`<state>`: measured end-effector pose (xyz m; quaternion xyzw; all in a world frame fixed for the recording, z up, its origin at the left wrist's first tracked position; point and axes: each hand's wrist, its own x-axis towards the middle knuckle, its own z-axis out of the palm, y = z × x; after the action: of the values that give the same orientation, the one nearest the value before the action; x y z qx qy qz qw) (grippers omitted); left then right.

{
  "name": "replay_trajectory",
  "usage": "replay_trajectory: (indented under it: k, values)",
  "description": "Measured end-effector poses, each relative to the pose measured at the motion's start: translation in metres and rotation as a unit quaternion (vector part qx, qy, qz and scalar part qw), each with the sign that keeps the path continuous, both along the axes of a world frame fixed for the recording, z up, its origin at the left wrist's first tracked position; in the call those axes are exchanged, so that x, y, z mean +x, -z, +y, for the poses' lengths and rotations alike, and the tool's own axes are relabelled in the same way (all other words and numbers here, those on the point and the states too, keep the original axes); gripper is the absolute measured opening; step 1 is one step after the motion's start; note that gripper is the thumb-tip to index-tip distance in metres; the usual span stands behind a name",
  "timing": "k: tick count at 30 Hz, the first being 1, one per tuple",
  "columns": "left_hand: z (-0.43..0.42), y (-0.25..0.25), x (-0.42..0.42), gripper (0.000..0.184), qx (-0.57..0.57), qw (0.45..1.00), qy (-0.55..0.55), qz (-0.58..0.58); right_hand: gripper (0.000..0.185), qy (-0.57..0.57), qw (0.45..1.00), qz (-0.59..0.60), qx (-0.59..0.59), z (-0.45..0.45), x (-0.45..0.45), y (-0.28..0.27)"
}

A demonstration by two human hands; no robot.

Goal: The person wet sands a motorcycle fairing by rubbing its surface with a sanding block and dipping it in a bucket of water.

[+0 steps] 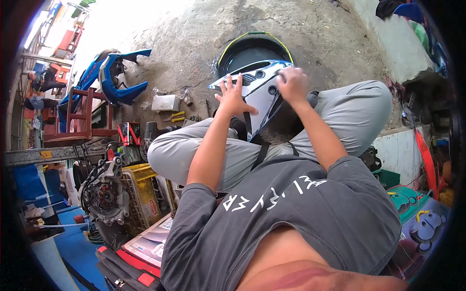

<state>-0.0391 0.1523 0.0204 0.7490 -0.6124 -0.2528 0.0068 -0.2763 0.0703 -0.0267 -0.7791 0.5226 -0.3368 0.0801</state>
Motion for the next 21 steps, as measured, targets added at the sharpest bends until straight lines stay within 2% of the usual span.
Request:
replay_trajectory:
  k: [4, 7, 8, 11, 13, 15, 18, 21]
  values:
    - [0.001, 0.000, 0.000, 0.169, 0.002, 1.000, -0.002, -0.001, 0.021, -0.163, 0.983, 0.036, -0.075, 0.030, 0.019, -0.018]
    - [0.002, 0.001, 0.000, 0.169, 0.006, 1.000, -0.004, 0.002, 0.019, -0.002, 0.999, -0.033, 0.014, -0.011, -0.003, -0.001]
    - [0.002, 0.000, -0.001, 0.168, 0.005, 1.000, -0.004, 0.003, 0.016, 0.053, 0.994, -0.090, 0.014, -0.020, -0.011, 0.005]
    - [-0.001, -0.002, -0.001, 0.168, 0.008, 1.000, -0.002, -0.003, 0.016, 0.070, 0.993, -0.091, 0.017, -0.022, -0.015, 0.016]
    - [-0.001, 0.000, 0.000, 0.170, 0.007, 1.000, 0.000, -0.004, 0.018, -0.004, 0.998, -0.049, 0.033, 0.003, 0.003, 0.000]
    - [0.001, 0.001, 0.000, 0.170, 0.004, 1.000, 0.001, -0.006, 0.018, -0.117, 0.993, 0.014, -0.033, 0.027, 0.016, -0.008]
    - [0.000, -0.001, -0.001, 0.169, 0.004, 1.000, 0.004, -0.004, 0.015, -0.133, 0.988, 0.012, -0.082, 0.027, 0.017, -0.017]
    - [0.002, -0.001, -0.001, 0.168, 0.002, 1.000, 0.001, -0.003, 0.012, 0.039, 0.999, -0.024, 0.027, -0.011, -0.004, -0.011]
